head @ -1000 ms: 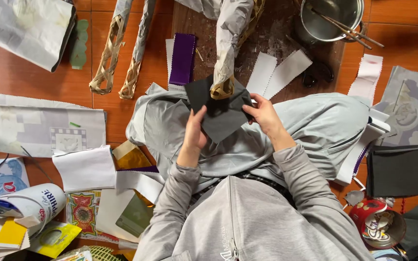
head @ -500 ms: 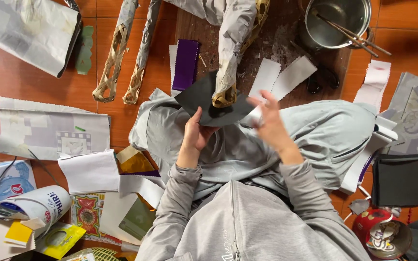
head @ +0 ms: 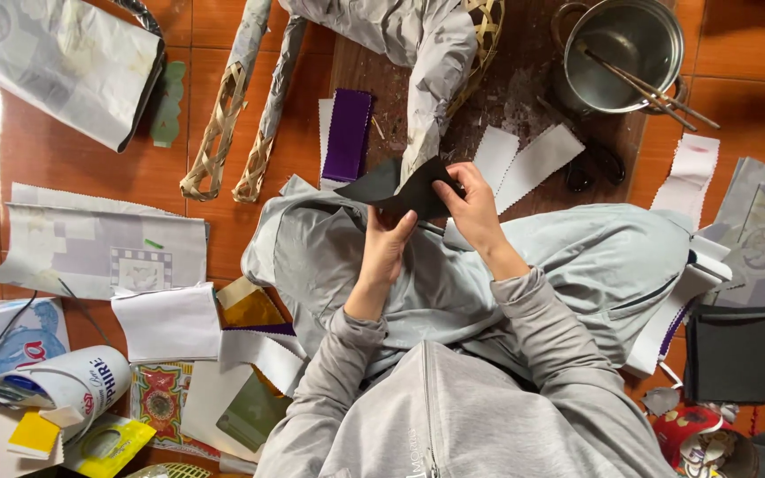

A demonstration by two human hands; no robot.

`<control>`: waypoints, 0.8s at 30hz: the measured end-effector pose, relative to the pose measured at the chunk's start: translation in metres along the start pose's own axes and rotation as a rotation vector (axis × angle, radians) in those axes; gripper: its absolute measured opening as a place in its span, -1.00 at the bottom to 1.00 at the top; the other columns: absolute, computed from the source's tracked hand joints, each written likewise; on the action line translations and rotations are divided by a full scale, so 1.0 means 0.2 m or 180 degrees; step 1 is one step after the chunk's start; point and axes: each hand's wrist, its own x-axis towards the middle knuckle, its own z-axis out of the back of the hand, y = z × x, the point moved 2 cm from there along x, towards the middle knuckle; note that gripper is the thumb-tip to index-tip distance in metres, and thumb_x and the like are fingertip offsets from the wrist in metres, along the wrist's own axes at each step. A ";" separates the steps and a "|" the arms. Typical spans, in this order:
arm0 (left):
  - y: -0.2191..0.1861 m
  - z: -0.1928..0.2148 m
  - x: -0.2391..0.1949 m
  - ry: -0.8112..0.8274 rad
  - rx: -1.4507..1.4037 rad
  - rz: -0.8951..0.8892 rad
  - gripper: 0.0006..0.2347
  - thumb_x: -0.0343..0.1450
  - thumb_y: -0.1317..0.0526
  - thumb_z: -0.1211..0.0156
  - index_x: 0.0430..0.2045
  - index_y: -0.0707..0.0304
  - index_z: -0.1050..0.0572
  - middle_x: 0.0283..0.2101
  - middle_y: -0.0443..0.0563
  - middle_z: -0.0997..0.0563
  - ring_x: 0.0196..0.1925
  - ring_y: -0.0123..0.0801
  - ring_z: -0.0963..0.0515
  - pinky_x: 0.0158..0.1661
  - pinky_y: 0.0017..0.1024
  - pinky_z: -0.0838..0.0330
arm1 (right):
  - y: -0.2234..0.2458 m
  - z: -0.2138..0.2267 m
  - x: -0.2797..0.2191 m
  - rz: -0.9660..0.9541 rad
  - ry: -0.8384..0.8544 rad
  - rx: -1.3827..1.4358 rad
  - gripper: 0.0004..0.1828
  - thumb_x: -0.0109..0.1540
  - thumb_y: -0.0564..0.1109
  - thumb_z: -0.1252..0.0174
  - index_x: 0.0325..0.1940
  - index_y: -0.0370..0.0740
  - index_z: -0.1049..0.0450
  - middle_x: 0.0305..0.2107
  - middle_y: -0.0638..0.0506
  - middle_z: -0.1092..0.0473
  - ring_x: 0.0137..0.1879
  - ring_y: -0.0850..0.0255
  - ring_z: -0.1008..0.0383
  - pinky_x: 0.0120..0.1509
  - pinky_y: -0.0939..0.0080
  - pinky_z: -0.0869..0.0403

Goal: Wrapping animal-shaped craft frames with paper and fabric strips using adhesive.

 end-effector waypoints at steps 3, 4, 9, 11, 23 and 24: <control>0.09 0.03 0.06 -0.0086 0.0144 -0.0367 -0.53 0.38 0.42 -0.37 0.19 0.30 -0.35 0.12 -0.04 -0.51 0.13 -0.43 -0.51 0.15 -0.47 -0.39 | -0.03 -0.02 0.01 -0.0338 -0.0077 0.0023 -0.85 0.33 -0.17 -0.25 -0.18 -0.32 -0.47 -0.27 0.06 -0.39 -0.18 0.36 -0.36 -0.08 0.34 -0.40; 0.12 0.05 0.08 -0.0194 0.0245 -0.0462 -0.57 0.39 0.42 -0.38 0.15 0.39 -0.37 0.09 -0.02 -0.54 0.11 -0.42 -0.52 0.15 -0.49 -0.41 | -0.05 -0.03 0.02 -0.0522 -0.0083 0.0072 -0.83 0.34 -0.14 -0.25 -0.20 -0.30 -0.46 -0.36 0.09 -0.38 -0.25 0.39 -0.32 -0.14 0.35 -0.39; 0.12 0.03 0.14 -0.0272 0.0475 -0.0510 -0.61 0.44 0.38 -0.38 0.12 0.56 -0.42 0.03 0.01 -0.59 0.03 -0.41 -0.56 0.08 -0.49 -0.45 | -0.03 -0.06 0.05 -0.0504 -0.0201 -0.0027 -0.81 0.33 -0.12 -0.26 -0.19 -0.30 -0.43 -0.43 0.12 -0.40 -0.29 0.43 -0.31 -0.19 0.36 -0.39; 0.05 -0.02 0.13 -0.0277 0.0549 -0.0554 -0.60 0.44 0.36 -0.38 0.13 0.59 -0.43 0.03 0.03 -0.60 0.02 -0.41 -0.57 0.07 -0.48 -0.47 | -0.02 -0.06 0.05 -0.0441 -0.0239 -0.0120 -0.79 0.32 -0.12 -0.27 -0.19 -0.30 -0.42 -0.42 0.12 -0.41 -0.29 0.42 -0.33 -0.18 0.36 -0.40; -0.25 -0.09 0.29 0.0280 0.2029 -0.0780 -0.38 0.36 0.24 -0.44 0.28 0.42 -0.24 0.16 0.17 -0.48 0.15 -0.32 -0.51 0.16 -0.43 -0.43 | -0.08 -0.08 0.08 -0.0551 0.0119 0.0091 -0.82 0.33 -0.19 -0.25 -0.15 -0.31 -0.38 -0.42 0.11 -0.38 -0.30 0.44 -0.32 -0.21 0.38 -0.38; -0.22 -0.06 0.33 0.0466 0.2164 -0.0706 -0.37 0.37 0.23 -0.45 0.30 0.44 -0.23 0.21 0.19 -0.46 0.20 -0.30 -0.49 0.20 -0.41 -0.39 | -0.08 -0.08 0.08 -0.0580 0.0205 0.0097 -0.83 0.33 -0.20 -0.24 -0.15 -0.30 -0.38 -0.40 0.12 -0.39 -0.29 0.45 -0.34 -0.21 0.39 -0.38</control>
